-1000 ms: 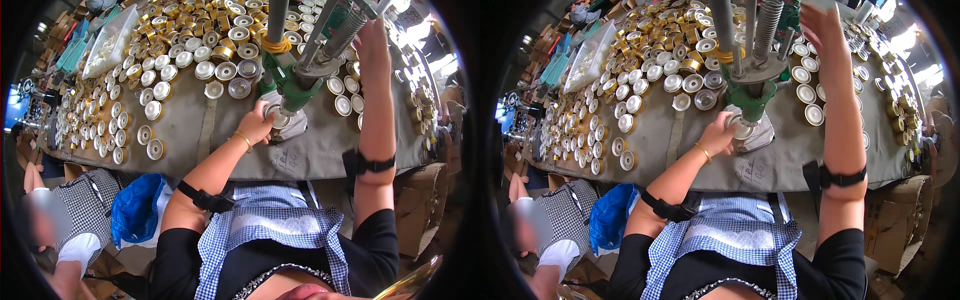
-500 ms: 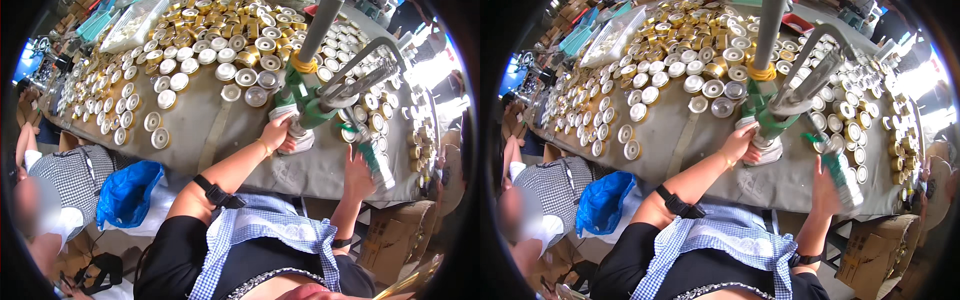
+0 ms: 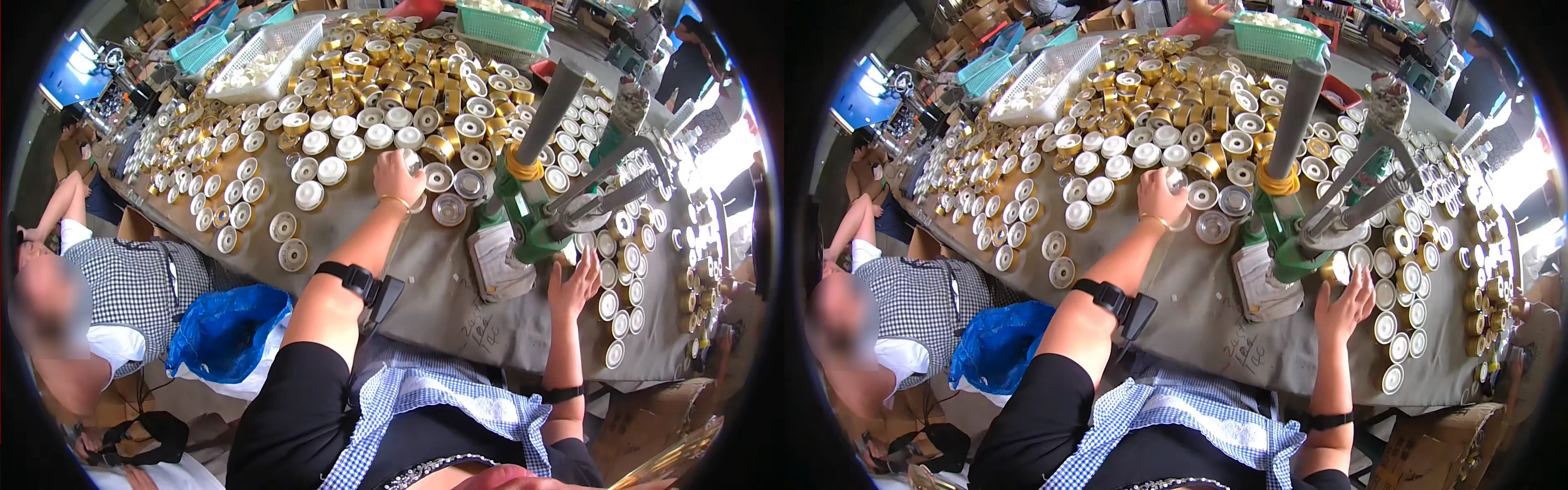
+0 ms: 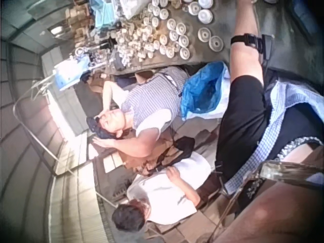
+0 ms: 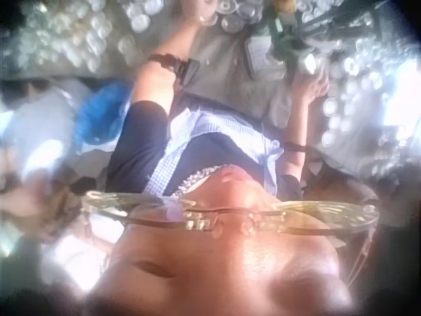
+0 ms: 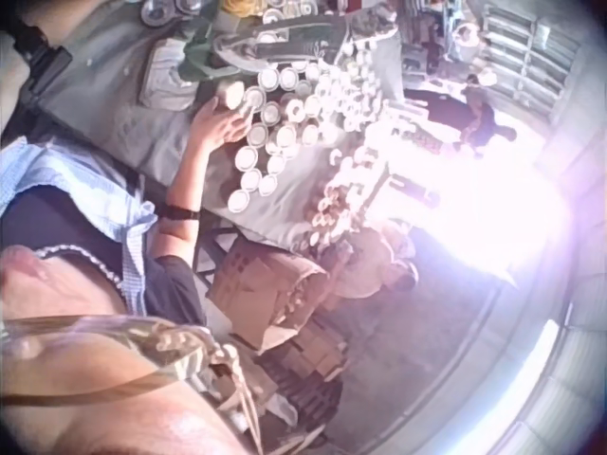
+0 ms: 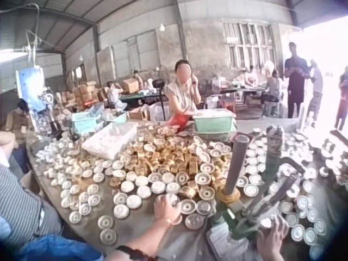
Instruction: Using a manual hand press to assemble small metal components on a production line.
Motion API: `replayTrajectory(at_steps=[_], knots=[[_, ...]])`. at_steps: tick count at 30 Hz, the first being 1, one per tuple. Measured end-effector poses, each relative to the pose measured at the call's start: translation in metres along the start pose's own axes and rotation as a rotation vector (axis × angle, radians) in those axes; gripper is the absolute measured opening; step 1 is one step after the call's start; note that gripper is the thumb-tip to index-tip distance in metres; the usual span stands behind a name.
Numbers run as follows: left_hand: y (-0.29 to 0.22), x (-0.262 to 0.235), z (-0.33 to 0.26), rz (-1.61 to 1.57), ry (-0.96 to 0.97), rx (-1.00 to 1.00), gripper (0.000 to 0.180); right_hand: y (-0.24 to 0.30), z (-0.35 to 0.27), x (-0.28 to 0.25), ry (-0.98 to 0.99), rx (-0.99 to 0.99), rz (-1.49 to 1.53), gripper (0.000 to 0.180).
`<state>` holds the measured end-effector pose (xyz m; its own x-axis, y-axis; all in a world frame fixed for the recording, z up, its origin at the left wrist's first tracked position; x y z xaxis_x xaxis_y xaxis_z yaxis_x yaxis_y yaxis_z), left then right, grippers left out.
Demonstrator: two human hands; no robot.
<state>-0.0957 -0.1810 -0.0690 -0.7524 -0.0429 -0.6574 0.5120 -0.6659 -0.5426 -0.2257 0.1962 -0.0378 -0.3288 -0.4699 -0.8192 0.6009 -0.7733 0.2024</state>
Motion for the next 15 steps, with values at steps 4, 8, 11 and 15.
replayTrajectory(at_steps=[4, 8, 11, 15], knots=[[0.014, 0.014, 0.017, -0.018, 0.238, -0.085, 0.054, 0.004, -0.027, -0.009, 0.032, -0.116, 0.140, 0.063], [0.030, 0.000, 0.005, -0.075, 0.304, -0.046, 0.053, 0.012, -0.055, -0.013, 0.119, -0.009, 0.269, 0.060], [0.017, -0.015, 0.011, -0.084, 0.451, -0.034, 0.059, 0.030, -0.057, -0.030, 0.136, 0.019, 0.331, 0.059], [0.017, -0.023, 0.012, -0.003, 0.503, -0.041, 0.067, 0.050, -0.058, -0.053, 0.118, 0.002, 0.332, 0.057]])
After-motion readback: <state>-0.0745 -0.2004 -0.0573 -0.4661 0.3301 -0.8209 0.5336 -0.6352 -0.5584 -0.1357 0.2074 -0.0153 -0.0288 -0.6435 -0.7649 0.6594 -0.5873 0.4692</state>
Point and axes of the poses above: each hand's wrist, its own z-axis towards the middle knuckle, its own x-axis out of the palm, y = z × x, the point moved 1 cm from there along z, towards the middle knuckle, and after that the axes turned 4 degrees about -z, right-handed, at the moved point
